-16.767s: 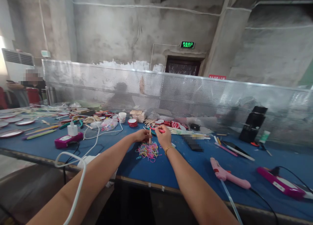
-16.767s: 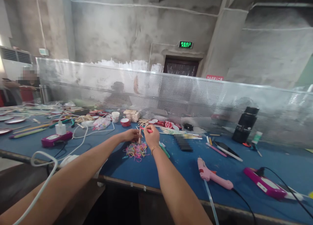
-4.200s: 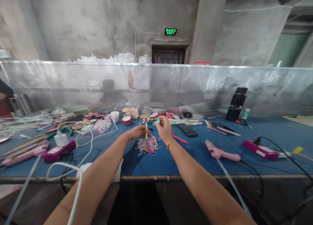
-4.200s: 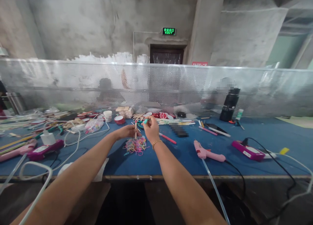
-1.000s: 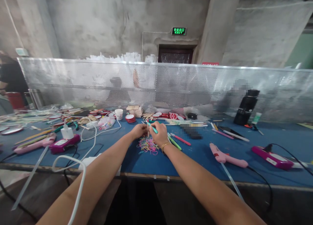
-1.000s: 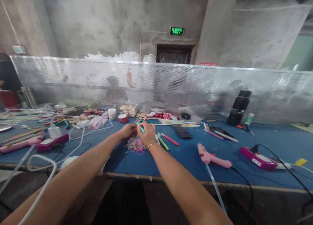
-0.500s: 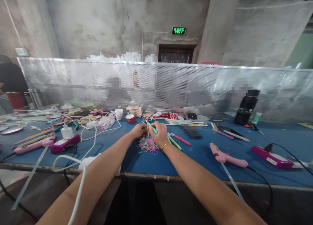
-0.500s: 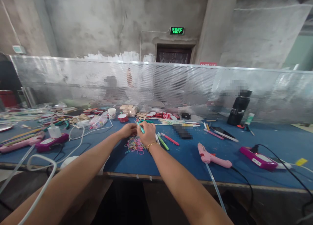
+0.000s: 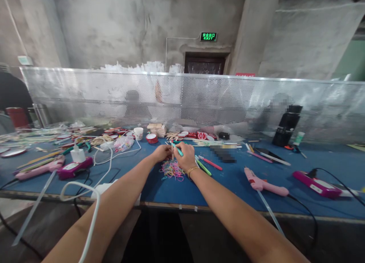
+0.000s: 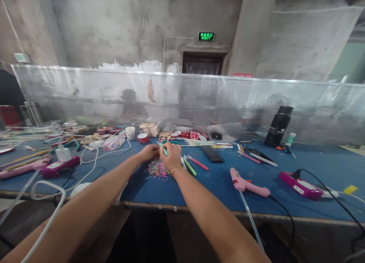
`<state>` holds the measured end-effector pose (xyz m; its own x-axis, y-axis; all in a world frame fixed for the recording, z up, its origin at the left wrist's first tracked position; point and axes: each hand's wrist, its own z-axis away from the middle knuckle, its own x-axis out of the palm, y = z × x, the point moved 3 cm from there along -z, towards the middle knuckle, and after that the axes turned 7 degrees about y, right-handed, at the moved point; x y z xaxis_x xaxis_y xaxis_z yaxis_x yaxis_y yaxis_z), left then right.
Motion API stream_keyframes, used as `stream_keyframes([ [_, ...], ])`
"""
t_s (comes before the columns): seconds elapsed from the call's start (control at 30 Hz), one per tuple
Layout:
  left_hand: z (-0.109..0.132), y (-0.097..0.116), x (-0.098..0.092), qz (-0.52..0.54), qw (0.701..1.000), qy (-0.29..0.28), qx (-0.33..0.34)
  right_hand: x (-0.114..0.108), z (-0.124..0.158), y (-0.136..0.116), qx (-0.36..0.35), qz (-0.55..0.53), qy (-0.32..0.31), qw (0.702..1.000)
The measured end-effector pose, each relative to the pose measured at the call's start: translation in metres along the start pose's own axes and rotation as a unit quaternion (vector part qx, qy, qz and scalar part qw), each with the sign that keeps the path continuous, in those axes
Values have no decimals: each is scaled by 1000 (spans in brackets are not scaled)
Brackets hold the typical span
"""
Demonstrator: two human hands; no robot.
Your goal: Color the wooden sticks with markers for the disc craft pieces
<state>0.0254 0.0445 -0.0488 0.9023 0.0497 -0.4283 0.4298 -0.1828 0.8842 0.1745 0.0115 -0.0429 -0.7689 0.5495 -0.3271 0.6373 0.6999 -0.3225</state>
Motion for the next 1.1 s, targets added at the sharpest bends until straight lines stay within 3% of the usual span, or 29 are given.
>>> stream_keyframes([
  [1.1, -4, -5, 0, 18, 1000, 1, -3, 0, 1, 1, -1, 15, 9, 1000],
])
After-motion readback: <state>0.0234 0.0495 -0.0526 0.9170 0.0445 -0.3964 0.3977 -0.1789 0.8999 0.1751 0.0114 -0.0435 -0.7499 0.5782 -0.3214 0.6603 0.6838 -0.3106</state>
